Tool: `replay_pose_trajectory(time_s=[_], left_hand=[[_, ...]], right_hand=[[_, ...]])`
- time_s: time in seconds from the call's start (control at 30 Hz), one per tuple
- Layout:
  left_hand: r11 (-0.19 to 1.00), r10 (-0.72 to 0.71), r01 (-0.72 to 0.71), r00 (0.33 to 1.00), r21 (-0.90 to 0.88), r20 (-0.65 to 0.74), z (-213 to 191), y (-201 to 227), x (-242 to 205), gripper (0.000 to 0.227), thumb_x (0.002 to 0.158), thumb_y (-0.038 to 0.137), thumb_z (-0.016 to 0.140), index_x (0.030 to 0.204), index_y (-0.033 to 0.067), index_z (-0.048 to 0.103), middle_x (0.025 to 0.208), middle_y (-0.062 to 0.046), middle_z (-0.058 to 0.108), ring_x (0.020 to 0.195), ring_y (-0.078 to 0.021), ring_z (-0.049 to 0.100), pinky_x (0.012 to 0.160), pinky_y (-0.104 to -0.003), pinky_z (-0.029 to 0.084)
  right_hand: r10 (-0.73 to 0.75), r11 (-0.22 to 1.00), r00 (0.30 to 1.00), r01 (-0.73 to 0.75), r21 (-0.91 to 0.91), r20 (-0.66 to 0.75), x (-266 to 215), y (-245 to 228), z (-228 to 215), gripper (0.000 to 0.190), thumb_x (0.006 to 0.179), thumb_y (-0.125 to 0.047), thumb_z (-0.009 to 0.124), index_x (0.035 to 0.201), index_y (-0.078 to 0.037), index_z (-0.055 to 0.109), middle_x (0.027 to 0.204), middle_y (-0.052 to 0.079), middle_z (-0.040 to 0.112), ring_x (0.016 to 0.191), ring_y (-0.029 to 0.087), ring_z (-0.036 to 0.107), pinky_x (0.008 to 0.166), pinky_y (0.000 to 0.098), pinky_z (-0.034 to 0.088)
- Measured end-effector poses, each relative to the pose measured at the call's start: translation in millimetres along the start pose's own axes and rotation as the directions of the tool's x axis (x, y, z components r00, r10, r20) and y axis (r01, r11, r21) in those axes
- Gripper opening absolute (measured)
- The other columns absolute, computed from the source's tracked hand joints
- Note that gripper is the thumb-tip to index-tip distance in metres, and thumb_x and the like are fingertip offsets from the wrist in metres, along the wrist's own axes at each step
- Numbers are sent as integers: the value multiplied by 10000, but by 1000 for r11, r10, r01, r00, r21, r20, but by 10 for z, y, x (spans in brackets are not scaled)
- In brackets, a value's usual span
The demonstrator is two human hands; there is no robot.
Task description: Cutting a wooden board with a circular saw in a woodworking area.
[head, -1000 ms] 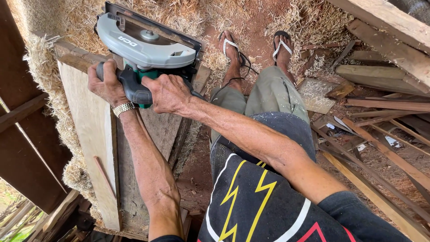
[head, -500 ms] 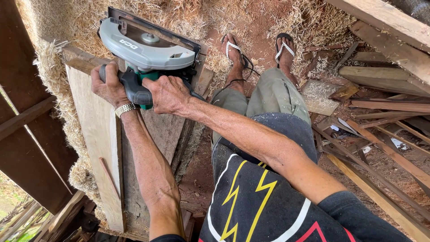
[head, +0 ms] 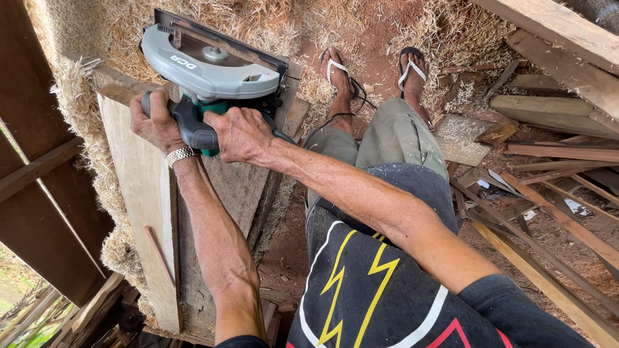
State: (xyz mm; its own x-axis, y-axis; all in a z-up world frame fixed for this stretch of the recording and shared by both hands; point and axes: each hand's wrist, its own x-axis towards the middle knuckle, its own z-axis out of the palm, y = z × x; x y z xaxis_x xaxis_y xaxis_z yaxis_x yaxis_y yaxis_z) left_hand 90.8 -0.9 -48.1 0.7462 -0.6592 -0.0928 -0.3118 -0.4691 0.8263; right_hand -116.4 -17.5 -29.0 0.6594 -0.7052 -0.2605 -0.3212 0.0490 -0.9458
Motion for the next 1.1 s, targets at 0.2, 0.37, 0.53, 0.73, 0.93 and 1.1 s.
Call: replay_pose_trajectory(time_s=[0.2, 0.37, 0.53, 0.73, 0.93, 1.1], left_hand=[[1000, 1, -1, 1000, -15, 14, -2, 28, 48, 185, 790, 152, 730, 875, -6, 682, 781, -25, 641, 703, -139, 563, 667, -304, 524], [999, 19, -19, 1000, -26, -3, 2, 10, 77, 180, 795, 146, 743, 869, -11, 697, 788, -35, 654, 707, -145, 562, 672, -303, 507], [1000, -16, 16, 1000, 25, 3, -14, 67, 115, 159, 789, 153, 723, 851, 11, 688, 769, -18, 643, 694, -129, 563, 653, -299, 514], [999, 31, -31, 1000, -25, -2, -5, 50, 153, 162, 795, 150, 725, 837, -1, 686, 772, -27, 641, 701, -142, 554, 664, -308, 510], [997, 54, -53, 998, 56, -29, -62, -74, 333, 194, 767, 176, 736, 836, -1, 695, 774, -27, 644, 696, -147, 576, 649, -309, 518], [998, 29, -26, 999, 53, -42, -12, 12, 287, 219, 753, 206, 751, 825, 8, 691, 762, -37, 651, 675, -151, 590, 623, -319, 522]], right_hand=[[6, 1000, 1000, -6, -4, 0, 62, -11, 16, 387, 631, -65, 755, 996, -61, 625, 677, 176, 684, 721, 405, 733, 665, 540, 565], [-10, 1000, 1000, 10, -19, -13, 94, -21, 48, 402, 615, -70, 759, 996, -63, 628, 685, 176, 689, 724, 413, 729, 672, 546, 563], [-2, 1000, 1000, 2, -8, -11, 147, -21, 55, 388, 633, -78, 757, 997, -59, 624, 692, 182, 689, 729, 415, 730, 673, 549, 563], [-8, 1000, 1000, 8, -2, -7, 197, -57, 66, 381, 635, -89, 762, 988, -56, 626, 691, 177, 692, 722, 412, 731, 668, 550, 563], [-43, 999, 998, 42, -15, -38, 325, -43, 103, 407, 628, -119, 786, 999, -63, 628, 703, 179, 696, 723, 415, 731, 662, 553, 564], [-43, 998, 998, 42, -48, -38, 296, -90, 75, 460, 646, -138, 799, 1067, -86, 621, 720, 185, 710, 724, 416, 730, 657, 556, 562]])
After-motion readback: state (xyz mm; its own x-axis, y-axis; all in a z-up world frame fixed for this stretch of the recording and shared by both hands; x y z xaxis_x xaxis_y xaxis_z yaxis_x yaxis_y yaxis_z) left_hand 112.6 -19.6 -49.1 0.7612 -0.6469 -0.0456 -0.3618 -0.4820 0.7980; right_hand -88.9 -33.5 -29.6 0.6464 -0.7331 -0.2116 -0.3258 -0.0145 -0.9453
